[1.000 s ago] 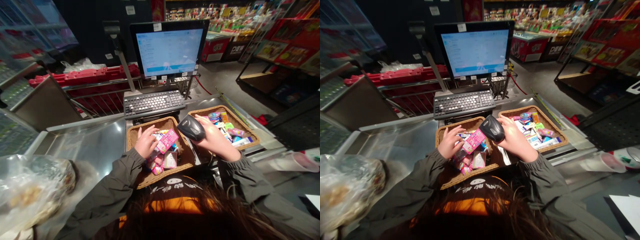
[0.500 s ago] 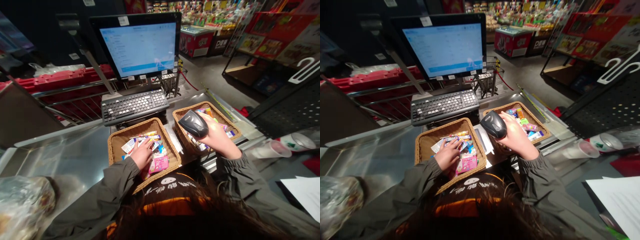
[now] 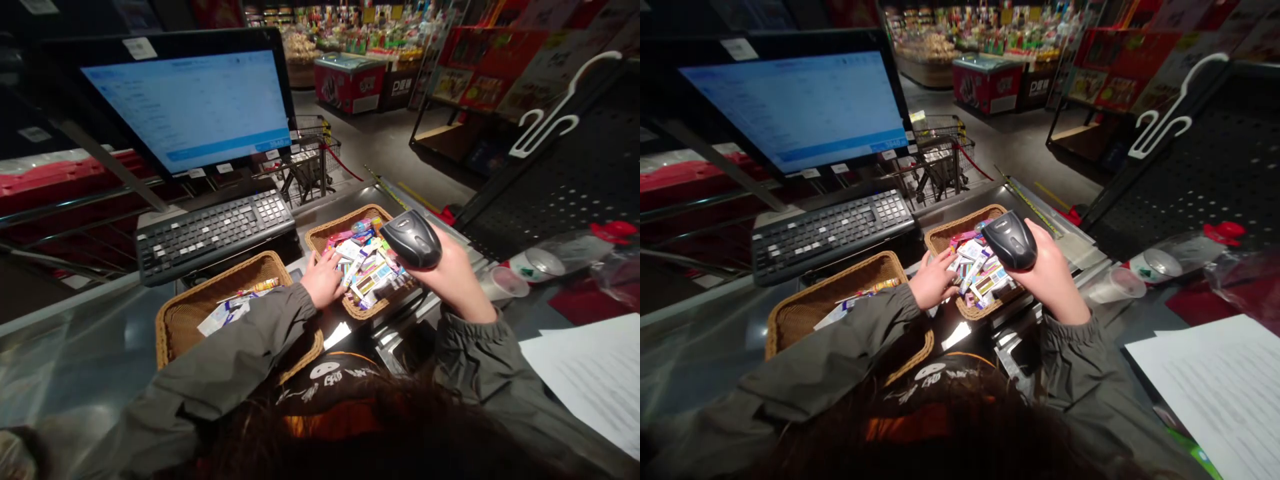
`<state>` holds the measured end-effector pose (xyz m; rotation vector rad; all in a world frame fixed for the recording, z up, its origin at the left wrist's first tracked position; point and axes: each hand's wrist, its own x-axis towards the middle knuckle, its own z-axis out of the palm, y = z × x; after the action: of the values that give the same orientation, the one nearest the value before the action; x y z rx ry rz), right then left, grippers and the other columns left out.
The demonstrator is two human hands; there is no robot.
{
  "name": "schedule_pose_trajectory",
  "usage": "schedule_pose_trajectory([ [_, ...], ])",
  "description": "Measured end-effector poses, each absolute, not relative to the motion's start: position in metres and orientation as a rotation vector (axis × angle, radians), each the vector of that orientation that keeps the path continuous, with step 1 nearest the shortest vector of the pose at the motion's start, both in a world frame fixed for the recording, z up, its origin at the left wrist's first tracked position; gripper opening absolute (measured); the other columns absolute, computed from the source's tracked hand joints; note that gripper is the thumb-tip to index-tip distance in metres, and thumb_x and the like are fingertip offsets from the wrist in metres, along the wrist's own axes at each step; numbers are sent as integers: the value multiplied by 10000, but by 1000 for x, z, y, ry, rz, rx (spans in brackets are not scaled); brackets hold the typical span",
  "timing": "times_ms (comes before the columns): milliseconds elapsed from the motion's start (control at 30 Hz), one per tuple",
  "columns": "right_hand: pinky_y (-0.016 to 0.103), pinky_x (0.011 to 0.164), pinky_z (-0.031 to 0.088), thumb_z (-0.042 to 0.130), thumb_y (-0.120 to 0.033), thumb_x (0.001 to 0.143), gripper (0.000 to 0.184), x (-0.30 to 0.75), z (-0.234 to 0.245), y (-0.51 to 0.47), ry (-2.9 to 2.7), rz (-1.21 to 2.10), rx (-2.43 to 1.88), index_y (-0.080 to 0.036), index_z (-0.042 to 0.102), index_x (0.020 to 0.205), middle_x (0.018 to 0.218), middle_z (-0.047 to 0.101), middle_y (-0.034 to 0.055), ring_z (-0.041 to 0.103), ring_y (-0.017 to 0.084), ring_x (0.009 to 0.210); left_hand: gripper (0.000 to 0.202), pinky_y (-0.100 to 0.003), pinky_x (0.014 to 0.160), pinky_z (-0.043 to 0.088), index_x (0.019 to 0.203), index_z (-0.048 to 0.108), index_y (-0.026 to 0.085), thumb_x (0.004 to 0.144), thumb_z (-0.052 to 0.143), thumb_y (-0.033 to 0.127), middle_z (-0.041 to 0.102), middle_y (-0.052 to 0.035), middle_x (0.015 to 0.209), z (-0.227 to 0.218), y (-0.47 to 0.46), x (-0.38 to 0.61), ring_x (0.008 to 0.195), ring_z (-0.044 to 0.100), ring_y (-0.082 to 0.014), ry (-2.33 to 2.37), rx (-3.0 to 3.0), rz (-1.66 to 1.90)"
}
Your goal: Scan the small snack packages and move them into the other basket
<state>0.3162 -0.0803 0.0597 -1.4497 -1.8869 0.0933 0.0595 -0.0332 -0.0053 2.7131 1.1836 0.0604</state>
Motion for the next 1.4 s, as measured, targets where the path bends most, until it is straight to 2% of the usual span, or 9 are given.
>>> schedule_pose_trajectory([
  [167,575,1098,454,739,-382,757,651,337,55,-80,-1885,79,-1455,-179,553,1348,1365,620,153,553,376,1301,389,-676,1179,113,1047,739,159,825,674,472,438,-196,1517,-40,-4,137,1467,270,-380,1306,2710,-106],
  [400,562,1092,463,733,-387,776,646,359,45,-78,-1886,78,-1463,-171,542,1354,1359,618,164,546,362,1311,319,-598,1225,50,1105,735,144,855,545,195,462,-172,1512,-72,-5,176,1467,304,-337,1216,2772,-170],
  [567,567,1088,459,743,-379,761,647,363,43,-74,-1859,115,-1480,-174,551,1344,1360,617,168,553,363,1303,426,-614,1219,-19,1117,730,138,712,702,267,439,-155,1533,-83,-5,180,1456,292,-411,1224,2770,-259],
  [700,585,1098,438,740,-372,753,650,359,43,-72,-1846,143,-1481,-154,555,1336,1363,608,191,547,378,1306,658,-645,1209,67,1199,700,143,606,810,407,370,-194,1565,-86,-3,181,1442,290,-447,1301,2721,-457],
  [833,587,1112,422,735,-351,757,636,354,42,-72,-1842,143,-1459,-139,559,1330,1343,619,200,548,381,1303,663,-627,1206,124,1213,690,85,609,805,333,392,-234,1540,-85,-1,180,1419,324,-458,1334,2723,-467],
  [933,587,1110,424,733,-333,753,620,352,40,-74,-1850,113,-1450,-133,571,1317,1345,619,204,550,383,1301,500,-683,1179,135,1161,712,88,699,723,279,484,-257,1460,-76,4,175,1394,376,-418,1333,2754,-397],
  [1067,576,1099,439,733,-328,743,616,351,41,-77,-1860,81,-1435,-139,578,1308,1346,621,194,559,377,1291,390,-715,1165,104,1015,758,117,740,679,382,575,-232,1363,-48,14,156,1377,387,-409,1317,2819,-211],
  [1233,570,1102,438,728,-332,761,603,339,47,-82,-1870,93,-1403,-173,569,1321,1333,631,164,542,368,1307,433,-726,1162,91,1048,731,88,748,594,367,513,-235,1444,7,16,110,1437,320,-399,1353,2971,245],
  [1400,612,1122,395,702,-357,786,664,310,54,-79,-1951,114,-1318,-165,491,1385,1398,568,191,500,378,1342,343,-710,1174,50,946,727,96,761,569,338,452,-246,1495,61,-1,52,1473,278,-390,1502,3097,559],
])
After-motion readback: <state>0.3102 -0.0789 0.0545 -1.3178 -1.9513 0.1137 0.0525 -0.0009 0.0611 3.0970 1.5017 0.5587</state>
